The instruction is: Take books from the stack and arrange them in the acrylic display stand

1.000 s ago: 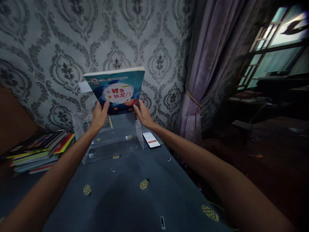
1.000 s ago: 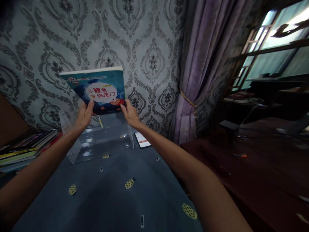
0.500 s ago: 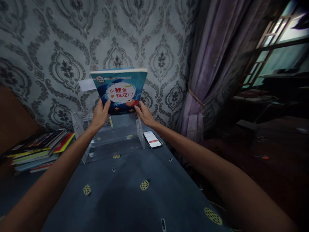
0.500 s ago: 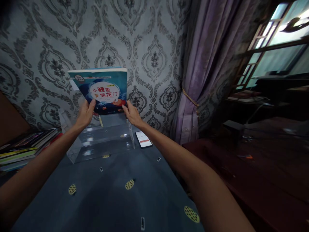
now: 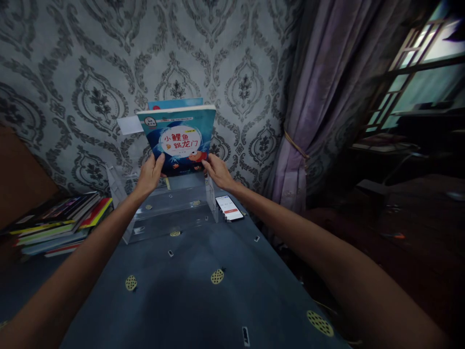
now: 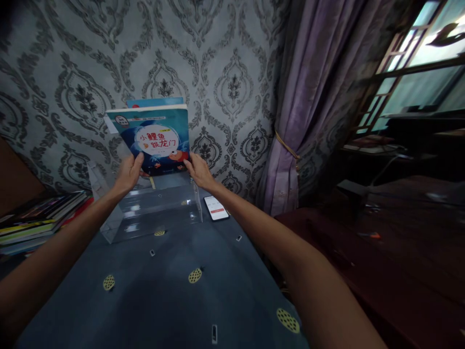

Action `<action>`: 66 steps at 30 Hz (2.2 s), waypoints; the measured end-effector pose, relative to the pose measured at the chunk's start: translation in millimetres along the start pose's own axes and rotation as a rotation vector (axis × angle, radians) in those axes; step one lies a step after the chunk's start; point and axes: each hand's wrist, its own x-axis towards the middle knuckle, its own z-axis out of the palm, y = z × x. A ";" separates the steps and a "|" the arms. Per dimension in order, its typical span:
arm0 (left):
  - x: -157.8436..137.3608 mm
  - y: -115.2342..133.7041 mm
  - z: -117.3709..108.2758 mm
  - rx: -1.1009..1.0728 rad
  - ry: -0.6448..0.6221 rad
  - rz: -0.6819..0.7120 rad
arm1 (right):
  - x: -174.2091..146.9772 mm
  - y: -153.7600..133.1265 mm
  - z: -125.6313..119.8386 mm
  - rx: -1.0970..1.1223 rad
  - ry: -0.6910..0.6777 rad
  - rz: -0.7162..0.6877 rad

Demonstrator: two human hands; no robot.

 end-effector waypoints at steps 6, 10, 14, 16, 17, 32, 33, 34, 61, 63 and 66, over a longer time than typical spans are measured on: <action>0.8 -0.2 -9.3 0.124 -0.090 0.019 | 0.8 4.3 -0.4 -0.021 -0.007 0.028; 8.3 2.8 -19.5 0.265 -0.107 0.017 | 2.3 5.2 -1.5 -0.024 -0.003 0.039; 13.5 5.4 -18.9 0.361 -0.168 -0.015 | 2.0 6.9 -1.9 -0.020 0.028 0.073; 14.2 4.8 -16.0 0.407 -0.198 -0.039 | 1.6 7.9 -1.2 -0.027 0.037 0.092; 14.2 4.1 -14.7 0.425 -0.211 -0.054 | 1.5 8.3 -0.6 -0.027 0.039 0.097; -2.8 28.5 -15.0 1.052 -0.411 -0.129 | -3.2 15.3 6.4 -0.020 0.070 0.125; -3.3 29.8 -15.1 1.061 -0.423 -0.125 | -3.2 15.3 6.6 -0.021 0.067 0.138; -3.5 31.3 -15.2 1.070 -0.430 -0.126 | -3.2 15.0 6.6 -0.023 0.063 0.151; 35.5 70.8 -22.5 0.784 -0.085 -0.164 | 62.4 -36.8 -14.8 -0.104 0.160 0.008; 36.1 75.7 -20.6 0.807 -0.104 -0.178 | 64.0 -36.8 -15.9 -0.099 0.157 0.033; 36.2 79.7 -19.0 0.815 -0.111 -0.180 | 63.4 -33.8 -18.0 -0.096 0.153 0.020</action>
